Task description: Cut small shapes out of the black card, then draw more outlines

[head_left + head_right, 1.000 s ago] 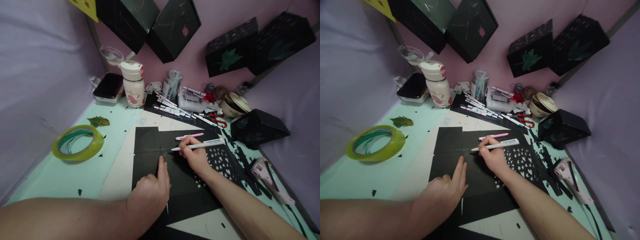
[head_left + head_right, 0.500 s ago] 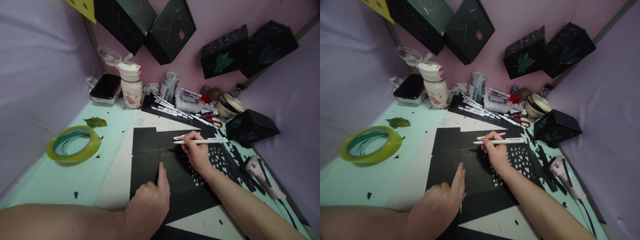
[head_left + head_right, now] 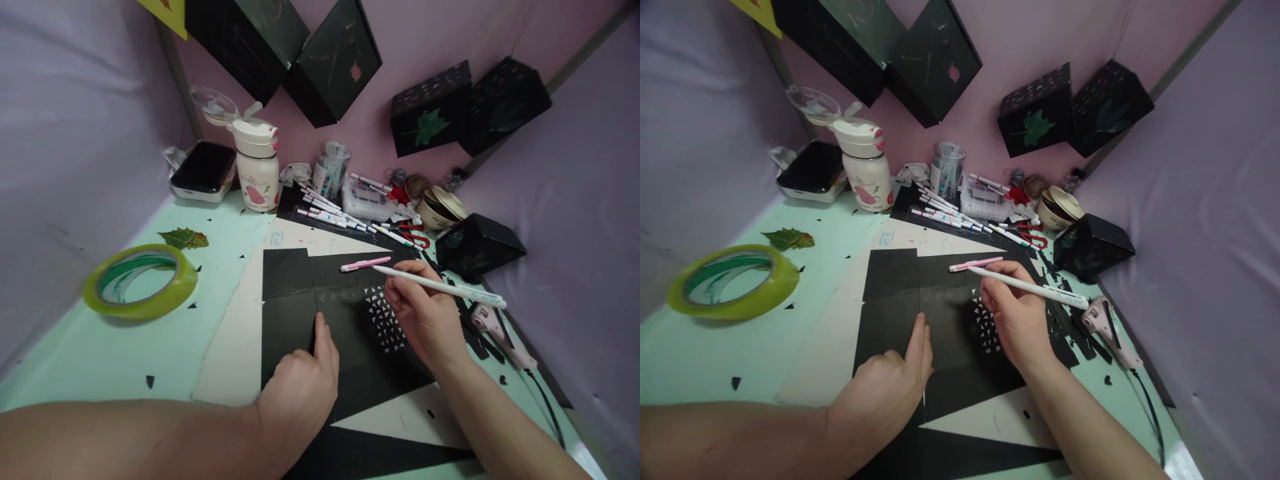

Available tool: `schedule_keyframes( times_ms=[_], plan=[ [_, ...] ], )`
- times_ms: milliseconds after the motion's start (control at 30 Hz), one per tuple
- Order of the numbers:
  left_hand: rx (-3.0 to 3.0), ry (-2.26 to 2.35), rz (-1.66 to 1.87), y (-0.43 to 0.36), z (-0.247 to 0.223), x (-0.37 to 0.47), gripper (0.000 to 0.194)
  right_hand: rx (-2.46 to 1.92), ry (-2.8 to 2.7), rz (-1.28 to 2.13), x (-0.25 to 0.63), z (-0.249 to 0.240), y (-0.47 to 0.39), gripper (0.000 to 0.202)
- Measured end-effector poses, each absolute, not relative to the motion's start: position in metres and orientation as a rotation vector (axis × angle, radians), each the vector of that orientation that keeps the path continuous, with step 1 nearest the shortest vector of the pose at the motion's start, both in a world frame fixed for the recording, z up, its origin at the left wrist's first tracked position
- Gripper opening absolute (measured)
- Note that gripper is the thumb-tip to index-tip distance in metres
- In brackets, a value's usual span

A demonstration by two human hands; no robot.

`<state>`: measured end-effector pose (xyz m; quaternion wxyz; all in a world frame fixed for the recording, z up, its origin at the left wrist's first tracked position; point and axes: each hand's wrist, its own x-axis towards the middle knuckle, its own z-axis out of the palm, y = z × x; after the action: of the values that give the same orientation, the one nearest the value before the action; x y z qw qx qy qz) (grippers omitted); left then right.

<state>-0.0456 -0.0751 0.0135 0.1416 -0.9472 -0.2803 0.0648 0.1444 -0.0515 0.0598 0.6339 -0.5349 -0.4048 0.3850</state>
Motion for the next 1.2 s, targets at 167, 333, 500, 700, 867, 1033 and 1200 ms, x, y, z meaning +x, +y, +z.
schedule_keyframes(
  times_ms=[167,333,500,700,867,1033,1200],
  plan=[
    [-2.729,-0.824,0.149,-0.076,0.015,-0.046,0.045,-1.169,-0.889,0.852,0.137,0.058,-0.054,0.010],
    [-2.707,-0.839,0.127,-0.077,0.012,-0.047,0.048,-1.193,-0.929,0.784,0.131,0.052,-0.053,0.011],
    [-2.711,-0.806,0.143,-0.077,0.014,-0.047,0.051,-1.348,-1.052,0.869,0.126,0.036,-0.052,0.003],
    [-2.701,-0.797,0.131,-0.076,0.015,-0.047,0.051,-1.527,-1.349,0.760,0.121,0.022,-0.052,0.012],
    [-2.704,-0.811,0.140,-0.076,0.015,-0.045,0.051,-1.523,-1.557,0.629,0.117,0.016,-0.050,0.009],
    [-2.727,-0.822,0.120,-0.076,0.016,-0.044,0.050,-1.507,-1.588,0.579,0.119,0.011,-0.048,0.011],
    [-2.742,-0.834,0.155,-0.075,0.017,-0.044,0.049,-1.525,-1.592,0.599,0.120,0.006,-0.050,0.013]
  ],
)
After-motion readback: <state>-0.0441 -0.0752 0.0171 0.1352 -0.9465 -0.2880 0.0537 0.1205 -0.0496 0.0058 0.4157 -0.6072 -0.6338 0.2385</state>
